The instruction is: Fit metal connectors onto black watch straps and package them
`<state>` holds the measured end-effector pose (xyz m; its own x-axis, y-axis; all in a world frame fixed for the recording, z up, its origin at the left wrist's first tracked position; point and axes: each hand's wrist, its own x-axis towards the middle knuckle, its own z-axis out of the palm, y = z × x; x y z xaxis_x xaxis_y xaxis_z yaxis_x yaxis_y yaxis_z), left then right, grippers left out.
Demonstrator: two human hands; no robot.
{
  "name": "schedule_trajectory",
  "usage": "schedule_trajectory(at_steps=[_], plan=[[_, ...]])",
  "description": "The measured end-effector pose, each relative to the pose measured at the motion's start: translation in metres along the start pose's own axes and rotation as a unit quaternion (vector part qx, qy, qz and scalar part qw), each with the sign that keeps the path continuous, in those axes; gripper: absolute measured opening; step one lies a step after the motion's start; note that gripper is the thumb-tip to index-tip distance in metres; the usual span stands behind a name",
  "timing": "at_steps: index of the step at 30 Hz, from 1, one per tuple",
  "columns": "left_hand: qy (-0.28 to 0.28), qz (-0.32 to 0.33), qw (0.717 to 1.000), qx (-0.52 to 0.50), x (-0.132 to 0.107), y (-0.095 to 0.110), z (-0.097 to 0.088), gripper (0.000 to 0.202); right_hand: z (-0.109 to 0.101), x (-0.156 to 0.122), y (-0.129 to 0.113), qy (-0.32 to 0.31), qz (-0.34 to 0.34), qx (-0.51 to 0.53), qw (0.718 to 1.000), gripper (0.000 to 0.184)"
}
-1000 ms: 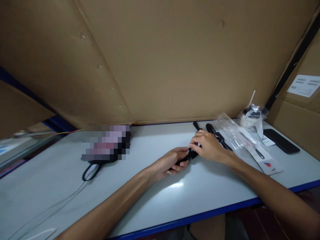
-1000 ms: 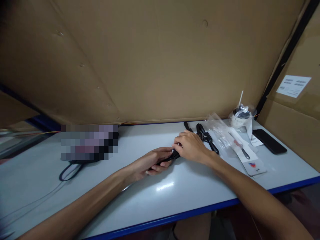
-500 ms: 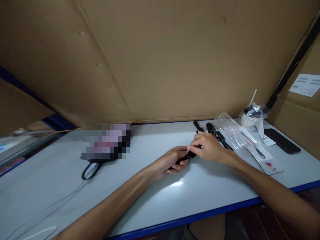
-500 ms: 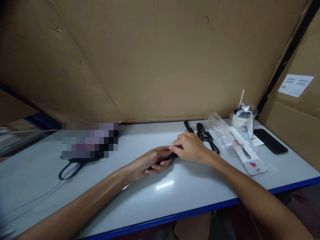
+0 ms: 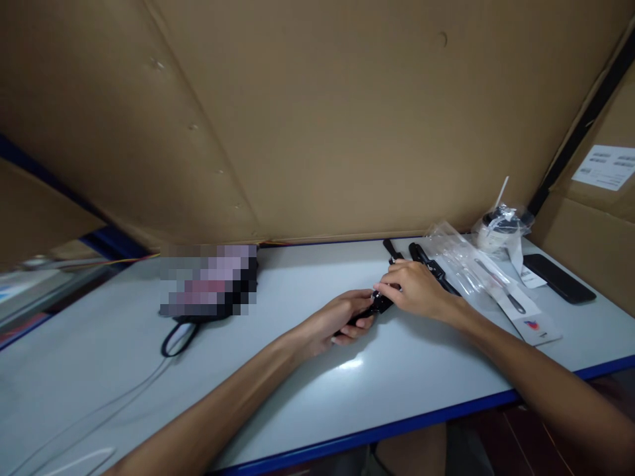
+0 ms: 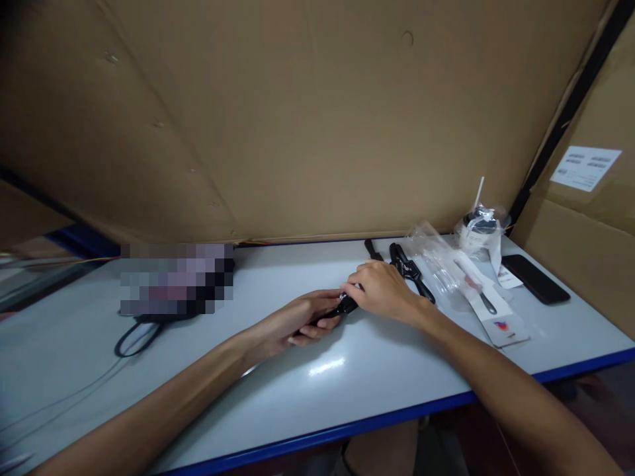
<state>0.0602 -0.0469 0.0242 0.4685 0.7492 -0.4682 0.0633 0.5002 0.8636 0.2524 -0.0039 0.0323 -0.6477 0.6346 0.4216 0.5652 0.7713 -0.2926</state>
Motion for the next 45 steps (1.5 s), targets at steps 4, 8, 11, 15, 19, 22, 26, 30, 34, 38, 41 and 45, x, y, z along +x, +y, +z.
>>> schedule_trajectory(at_steps=[4,8,11,15,19,22,26,30,34,38,41,45], plan=[[0.002,0.0,1.0,0.005,0.0005,-0.0003,-0.0013,0.007,-0.0005,0.0003,0.0007,-0.01,0.01,0.014,1.0,0.039],[0.004,-0.002,1.0,0.011,0.0007,0.0,-0.0009,0.009,-0.0002,0.0007,-0.0011,-0.017,0.002,0.026,1.0,0.034],[0.006,-0.002,1.0,0.015,0.0002,0.0004,0.0002,0.008,0.0008,0.0003,-0.0022,-0.007,0.006,-0.018,1.0,0.035],[0.004,-0.001,1.0,0.014,0.0003,0.0009,0.0007,0.006,0.0012,0.0003,-0.004,-0.026,-0.004,0.011,1.0,0.037],[0.007,-0.005,1.0,0.014,0.0011,0.0007,0.0003,0.006,-0.0003,0.0009,-0.0057,-0.014,0.028,-0.02,0.999,0.036],[0.0,-0.004,1.0,0.011,0.0018,-0.0005,-0.0008,0.004,-0.0009,0.0005,-0.0072,-0.026,0.034,-0.019,0.999,0.042],[-0.006,0.009,1.0,0.0,0.0021,-0.0024,-0.003,0.004,0.0009,-0.001,-0.0067,-0.032,0.021,0.01,0.999,0.045],[-0.005,0.01,1.0,-0.002,0.0005,-0.0025,-0.0037,0.02,0.0019,-0.0011,-0.0007,-0.012,0.024,-0.001,1.0,0.04],[0.002,0.007,1.0,0.009,-0.0004,-0.0017,-0.0028,0.023,-0.0006,-0.0002,-0.0003,-0.006,0.046,-0.005,0.999,0.045],[0.003,0.008,1.0,0.017,0.0008,-0.0021,-0.0023,0.012,-0.0043,0.0002,-0.007,-0.053,0.048,0.049,0.996,0.05],[0.008,0.005,1.0,0.021,0.0011,-0.0019,-0.0019,0.018,-0.0048,-0.0001,-0.0082,-0.047,0.046,0.024,0.998,0.047],[0.007,0.003,1.0,0.026,0.0,-0.0013,-0.0017,0.038,-0.0024,-0.0006,-0.0058,-0.023,0.044,-0.045,0.998,0.04]])
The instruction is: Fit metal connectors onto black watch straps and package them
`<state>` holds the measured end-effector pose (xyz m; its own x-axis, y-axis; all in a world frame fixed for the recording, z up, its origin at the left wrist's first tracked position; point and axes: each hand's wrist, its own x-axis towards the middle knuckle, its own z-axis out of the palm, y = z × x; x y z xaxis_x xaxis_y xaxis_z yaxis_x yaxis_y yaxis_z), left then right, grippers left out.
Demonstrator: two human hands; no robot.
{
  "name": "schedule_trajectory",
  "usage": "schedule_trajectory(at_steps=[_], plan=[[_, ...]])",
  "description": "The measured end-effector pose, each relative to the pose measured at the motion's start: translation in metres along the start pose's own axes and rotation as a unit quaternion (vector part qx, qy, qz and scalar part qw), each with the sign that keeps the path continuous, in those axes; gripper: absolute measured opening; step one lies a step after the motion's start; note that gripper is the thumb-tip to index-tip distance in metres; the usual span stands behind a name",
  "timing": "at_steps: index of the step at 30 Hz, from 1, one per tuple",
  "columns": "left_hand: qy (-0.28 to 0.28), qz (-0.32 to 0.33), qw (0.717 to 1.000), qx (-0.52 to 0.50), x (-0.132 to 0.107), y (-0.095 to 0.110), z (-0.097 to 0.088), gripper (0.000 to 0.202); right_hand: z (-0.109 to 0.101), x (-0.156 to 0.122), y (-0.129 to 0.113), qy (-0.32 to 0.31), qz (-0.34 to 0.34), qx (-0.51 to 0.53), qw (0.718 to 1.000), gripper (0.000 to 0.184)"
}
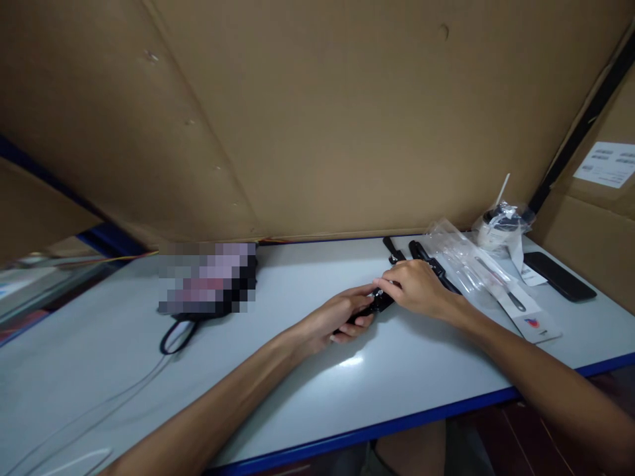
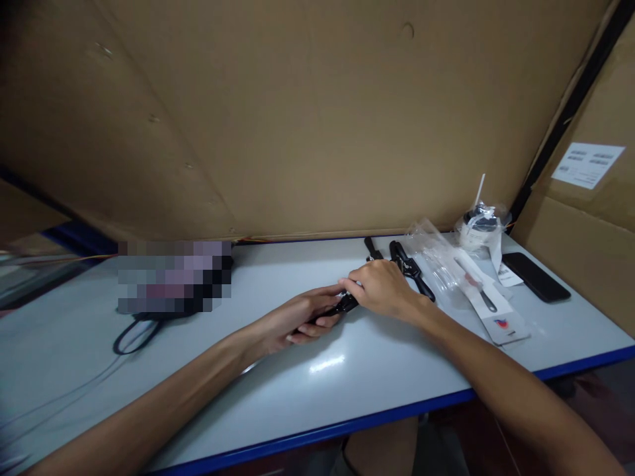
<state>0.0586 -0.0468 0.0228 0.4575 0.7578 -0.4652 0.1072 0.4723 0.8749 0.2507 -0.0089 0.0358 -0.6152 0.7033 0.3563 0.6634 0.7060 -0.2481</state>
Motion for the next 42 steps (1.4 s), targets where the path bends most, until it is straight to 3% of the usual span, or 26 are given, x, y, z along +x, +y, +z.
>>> schedule_trajectory(at_steps=[10,17,25,33,42], plan=[[-0.024,0.017,1.0,-0.001,0.0,-0.001,-0.002,0.065,-0.012,0.004,0.011,0.034,0.068,0.042,0.996,0.044],[-0.005,0.03,1.0,-0.008,-0.004,-0.001,0.002,0.065,-0.003,0.002,0.014,-0.018,0.046,0.058,0.997,0.042],[0.002,0.041,0.999,-0.023,-0.004,0.0,0.004,0.062,0.003,0.002,0.016,-0.006,0.036,0.042,0.998,0.042],[0.039,0.082,0.994,0.058,-0.003,-0.004,0.015,0.066,-0.003,0.003,0.013,0.041,0.077,0.089,0.992,0.047],[0.065,0.111,0.991,0.035,0.001,-0.009,0.019,0.066,-0.003,0.004,0.019,0.053,0.028,0.137,0.989,0.047]])
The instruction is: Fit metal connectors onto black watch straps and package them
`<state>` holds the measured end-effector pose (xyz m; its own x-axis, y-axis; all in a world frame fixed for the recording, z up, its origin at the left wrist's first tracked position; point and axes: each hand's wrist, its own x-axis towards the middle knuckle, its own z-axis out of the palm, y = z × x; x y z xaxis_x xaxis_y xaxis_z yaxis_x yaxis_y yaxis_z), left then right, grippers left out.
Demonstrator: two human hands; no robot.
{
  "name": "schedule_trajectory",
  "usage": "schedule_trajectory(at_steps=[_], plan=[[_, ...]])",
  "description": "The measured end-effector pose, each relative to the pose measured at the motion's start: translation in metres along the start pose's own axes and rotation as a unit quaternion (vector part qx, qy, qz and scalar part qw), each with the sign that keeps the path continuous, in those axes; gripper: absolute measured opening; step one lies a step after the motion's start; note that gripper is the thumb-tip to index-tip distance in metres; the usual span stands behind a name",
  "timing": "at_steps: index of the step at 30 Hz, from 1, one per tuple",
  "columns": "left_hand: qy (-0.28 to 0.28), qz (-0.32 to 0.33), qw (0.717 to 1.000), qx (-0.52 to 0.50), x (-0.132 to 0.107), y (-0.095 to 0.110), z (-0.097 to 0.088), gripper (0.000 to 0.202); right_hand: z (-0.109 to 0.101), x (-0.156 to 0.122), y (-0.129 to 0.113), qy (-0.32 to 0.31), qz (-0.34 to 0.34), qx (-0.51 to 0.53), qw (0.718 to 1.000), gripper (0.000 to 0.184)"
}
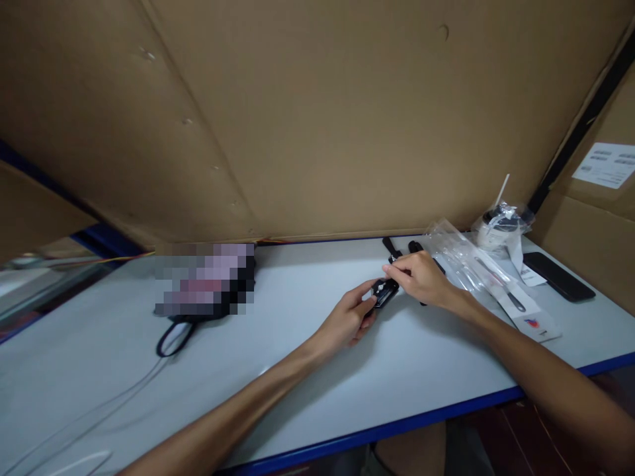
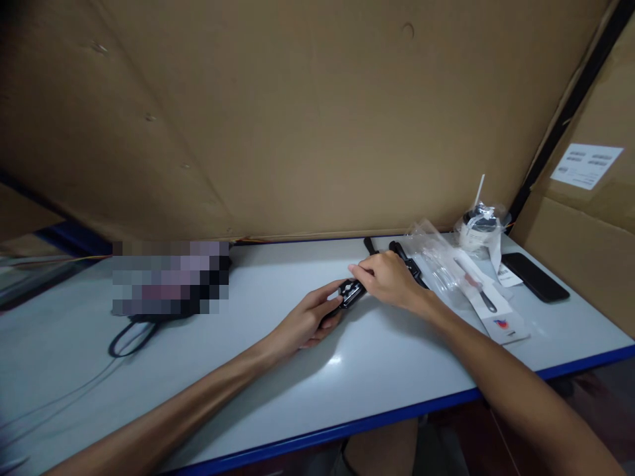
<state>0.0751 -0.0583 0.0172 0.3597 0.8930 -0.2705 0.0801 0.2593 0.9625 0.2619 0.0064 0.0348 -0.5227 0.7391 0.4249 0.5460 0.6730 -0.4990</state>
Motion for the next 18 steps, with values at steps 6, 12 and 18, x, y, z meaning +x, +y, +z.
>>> schedule_trajectory(at_steps=[6,12,18], plan=[[0.033,0.035,0.998,0.035,0.001,0.0,-0.001,0.056,0.002,0.0,-0.003,0.008,-0.026,0.012,1.0,0.048],[0.033,0.023,0.999,0.023,0.002,0.0,-0.001,0.051,0.0,-0.001,-0.008,-0.012,0.01,0.016,1.0,0.05],[0.038,0.028,0.999,0.002,0.004,-0.005,0.002,0.034,-0.001,0.0,-0.009,-0.02,0.048,0.013,0.999,0.049]])
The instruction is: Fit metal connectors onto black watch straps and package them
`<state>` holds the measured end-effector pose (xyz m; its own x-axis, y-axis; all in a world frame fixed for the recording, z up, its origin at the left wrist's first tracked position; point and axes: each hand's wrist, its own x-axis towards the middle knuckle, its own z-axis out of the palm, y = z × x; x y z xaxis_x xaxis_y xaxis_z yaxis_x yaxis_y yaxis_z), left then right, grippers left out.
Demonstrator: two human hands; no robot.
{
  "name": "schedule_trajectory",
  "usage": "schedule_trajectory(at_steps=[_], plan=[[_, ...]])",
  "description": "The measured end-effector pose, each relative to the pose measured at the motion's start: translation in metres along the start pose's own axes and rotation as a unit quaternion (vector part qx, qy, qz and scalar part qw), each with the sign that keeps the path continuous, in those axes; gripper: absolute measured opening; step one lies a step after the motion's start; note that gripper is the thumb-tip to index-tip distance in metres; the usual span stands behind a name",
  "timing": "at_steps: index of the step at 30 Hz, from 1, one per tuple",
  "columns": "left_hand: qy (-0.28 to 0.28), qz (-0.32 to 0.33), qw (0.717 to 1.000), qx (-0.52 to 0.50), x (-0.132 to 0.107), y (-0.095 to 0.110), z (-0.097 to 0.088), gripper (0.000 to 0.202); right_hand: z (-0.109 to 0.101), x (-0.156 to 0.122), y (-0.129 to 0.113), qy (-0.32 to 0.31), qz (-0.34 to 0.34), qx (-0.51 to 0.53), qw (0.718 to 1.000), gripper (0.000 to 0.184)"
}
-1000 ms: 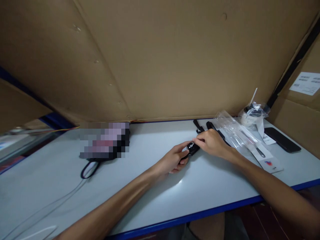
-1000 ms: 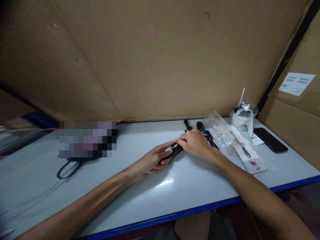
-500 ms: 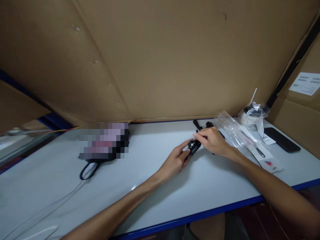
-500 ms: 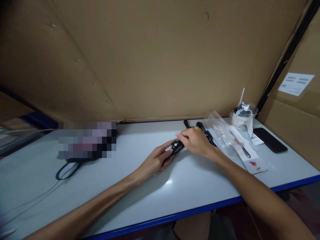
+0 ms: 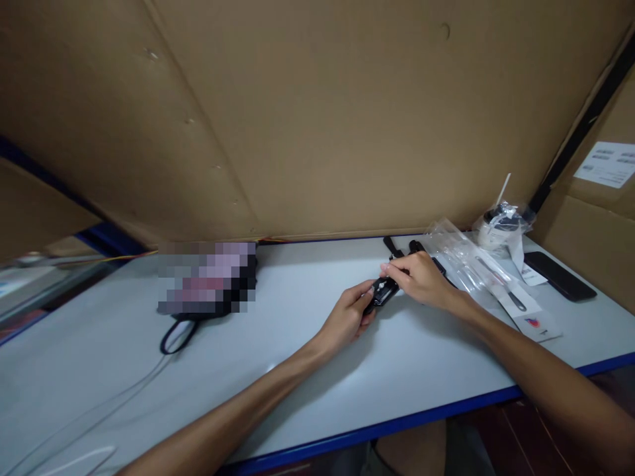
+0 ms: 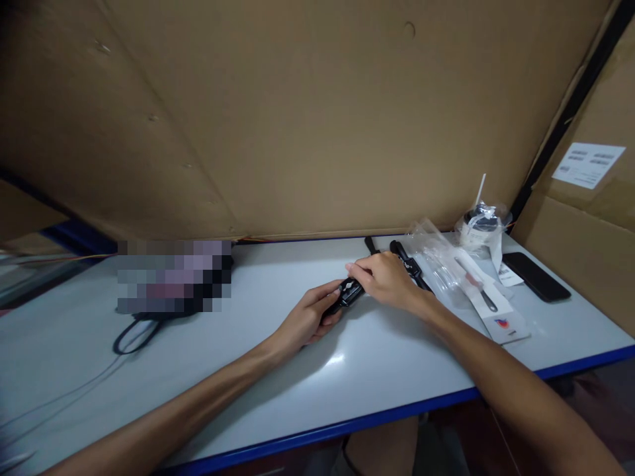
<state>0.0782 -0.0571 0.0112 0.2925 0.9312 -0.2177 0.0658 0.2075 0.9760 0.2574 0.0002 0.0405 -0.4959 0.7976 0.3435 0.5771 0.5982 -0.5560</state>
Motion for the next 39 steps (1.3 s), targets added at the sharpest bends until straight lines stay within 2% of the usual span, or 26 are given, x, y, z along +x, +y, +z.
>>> schedule_trajectory(at_steps=[4,12,16,26,39], plan=[[0.004,0.012,1.0,0.015,0.001,-0.001,0.002,0.029,0.0,0.0,0.001,0.001,0.001,0.007,1.0,0.045],[0.01,-0.022,1.0,0.016,-0.001,0.007,-0.003,0.044,0.006,-0.001,0.009,0.04,-0.034,0.058,0.997,0.048],[0.014,-0.027,0.999,0.017,-0.001,0.007,-0.003,0.044,0.007,-0.002,0.01,0.036,-0.064,0.037,0.997,0.047],[0.023,0.003,1.0,0.014,-0.001,0.004,0.0,0.06,0.007,-0.004,0.001,0.045,-0.092,-0.015,0.995,0.042],[0.063,-0.017,0.998,-0.024,-0.005,0.005,0.005,0.057,0.017,-0.008,-0.003,0.054,-0.077,-0.032,0.995,0.042]])
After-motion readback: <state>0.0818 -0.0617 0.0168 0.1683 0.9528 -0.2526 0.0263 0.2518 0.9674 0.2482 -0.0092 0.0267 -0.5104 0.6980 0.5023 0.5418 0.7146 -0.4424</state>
